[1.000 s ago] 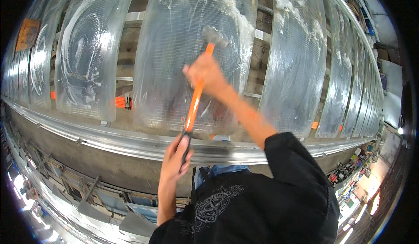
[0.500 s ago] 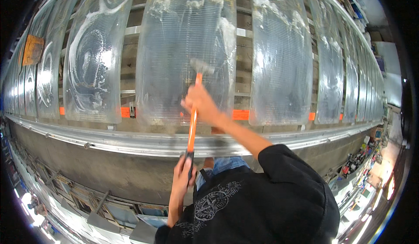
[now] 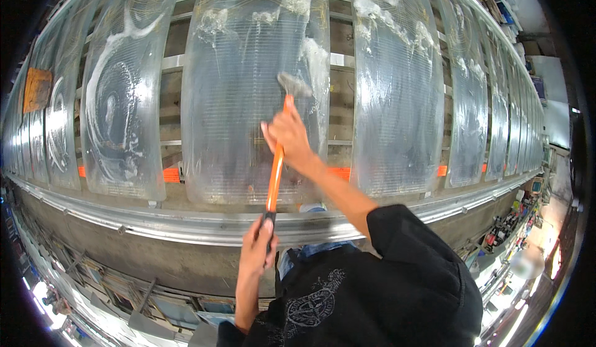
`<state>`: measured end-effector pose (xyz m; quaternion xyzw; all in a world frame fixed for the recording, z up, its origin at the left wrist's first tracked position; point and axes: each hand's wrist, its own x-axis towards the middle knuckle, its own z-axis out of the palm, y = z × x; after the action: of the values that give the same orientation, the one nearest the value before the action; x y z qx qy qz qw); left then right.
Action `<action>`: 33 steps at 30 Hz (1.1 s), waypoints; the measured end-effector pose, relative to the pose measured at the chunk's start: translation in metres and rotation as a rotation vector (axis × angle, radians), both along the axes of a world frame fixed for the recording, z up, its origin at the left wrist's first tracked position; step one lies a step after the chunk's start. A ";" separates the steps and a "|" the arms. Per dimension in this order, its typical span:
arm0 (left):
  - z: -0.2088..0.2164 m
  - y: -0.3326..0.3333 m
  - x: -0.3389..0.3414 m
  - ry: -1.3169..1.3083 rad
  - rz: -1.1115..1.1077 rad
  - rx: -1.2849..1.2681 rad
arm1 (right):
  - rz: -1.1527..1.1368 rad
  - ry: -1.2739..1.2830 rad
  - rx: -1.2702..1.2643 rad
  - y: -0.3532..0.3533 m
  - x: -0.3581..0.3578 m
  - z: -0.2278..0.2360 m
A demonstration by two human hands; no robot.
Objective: The person uses a long-handled squeegee to clean a series of large, curved glass panels. They repeatedly apply a cleaning solution and wipe the panels in circular and vertical motions to remove dirt and residue. The task involves moving along the row of panels to clean each section systematically.
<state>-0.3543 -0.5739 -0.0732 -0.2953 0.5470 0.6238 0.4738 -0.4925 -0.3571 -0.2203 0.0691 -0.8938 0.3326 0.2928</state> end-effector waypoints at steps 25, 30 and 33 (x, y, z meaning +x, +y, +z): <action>-0.013 -0.103 0.181 0.139 -0.089 0.105 | 0.120 -0.268 -0.004 -0.078 0.193 0.022; -0.010 -0.004 0.035 0.048 -0.074 0.040 | -0.006 -0.035 0.027 0.007 0.049 0.003; -0.025 0.063 -0.066 0.154 -0.054 0.089 | -0.019 0.107 0.095 0.072 -0.064 -0.009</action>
<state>-0.4208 -0.5105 -0.0979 -0.2103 0.5610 0.6554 0.4599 -0.5564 -0.2854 -0.2292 0.0924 -0.8922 0.2827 0.3398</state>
